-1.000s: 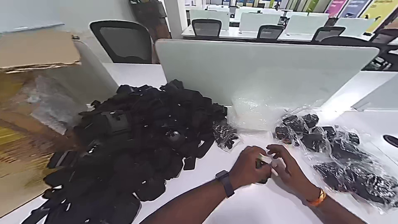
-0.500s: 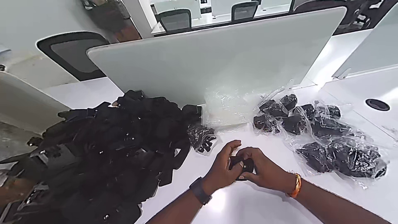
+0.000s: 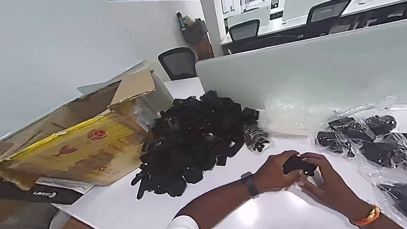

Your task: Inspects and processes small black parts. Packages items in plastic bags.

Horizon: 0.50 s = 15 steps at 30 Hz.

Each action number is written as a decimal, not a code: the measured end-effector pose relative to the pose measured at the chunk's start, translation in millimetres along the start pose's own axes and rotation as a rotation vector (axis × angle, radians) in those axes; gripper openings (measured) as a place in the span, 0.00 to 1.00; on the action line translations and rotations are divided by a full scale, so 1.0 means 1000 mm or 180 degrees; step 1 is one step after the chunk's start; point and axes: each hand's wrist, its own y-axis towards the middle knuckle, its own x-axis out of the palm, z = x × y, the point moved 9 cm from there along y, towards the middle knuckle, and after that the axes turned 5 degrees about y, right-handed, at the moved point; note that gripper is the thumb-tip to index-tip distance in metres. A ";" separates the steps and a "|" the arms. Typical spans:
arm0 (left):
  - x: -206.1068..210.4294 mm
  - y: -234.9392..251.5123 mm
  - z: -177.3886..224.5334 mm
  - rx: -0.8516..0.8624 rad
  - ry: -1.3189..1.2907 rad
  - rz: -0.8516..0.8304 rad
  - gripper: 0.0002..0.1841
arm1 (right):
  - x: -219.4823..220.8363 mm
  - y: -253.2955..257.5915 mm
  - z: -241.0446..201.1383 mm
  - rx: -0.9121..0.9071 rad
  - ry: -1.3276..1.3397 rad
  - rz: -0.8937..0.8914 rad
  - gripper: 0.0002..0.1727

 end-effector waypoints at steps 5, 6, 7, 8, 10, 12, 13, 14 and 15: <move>-0.086 0.000 0.056 0.0670 0.1301 0.0771 0.20 | -0.009 -0.003 -0.010 -0.0343 -0.0134 0.0288 0.29; -0.117 0.002 0.066 0.0662 0.1672 0.0969 0.19 | -0.009 -0.003 -0.010 -0.0308 -0.0133 0.0277 0.28; -0.152 0.003 0.078 0.0605 0.2039 0.1187 0.19 | -0.008 -0.002 -0.009 -0.0269 -0.0127 0.0252 0.28; -0.187 0.002 0.091 0.0515 0.2390 0.1404 0.19 | -0.006 -0.001 -0.008 -0.0230 -0.0109 0.0226 0.27; -0.256 -0.003 0.115 0.0331 0.2952 0.1834 0.19 | -0.003 0.000 -0.006 -0.0160 -0.0098 0.0174 0.27; -0.319 -0.013 0.119 0.0202 0.3341 0.2234 0.18 | -0.001 -0.001 -0.005 -0.0129 -0.0087 0.0143 0.27; -0.343 -0.020 0.113 0.0159 0.3530 0.2382 0.18 | 0.000 -0.001 -0.004 -0.0124 -0.0091 0.0128 0.27; -0.360 -0.028 0.100 0.0019 0.3722 0.2394 0.18 | 0.001 -0.001 -0.004 -0.0117 -0.0091 0.0116 0.27; -0.368 -0.035 0.080 -0.0257 0.3927 0.2171 0.19 | 0.001 -0.001 -0.004 -0.0107 -0.0095 0.0102 0.27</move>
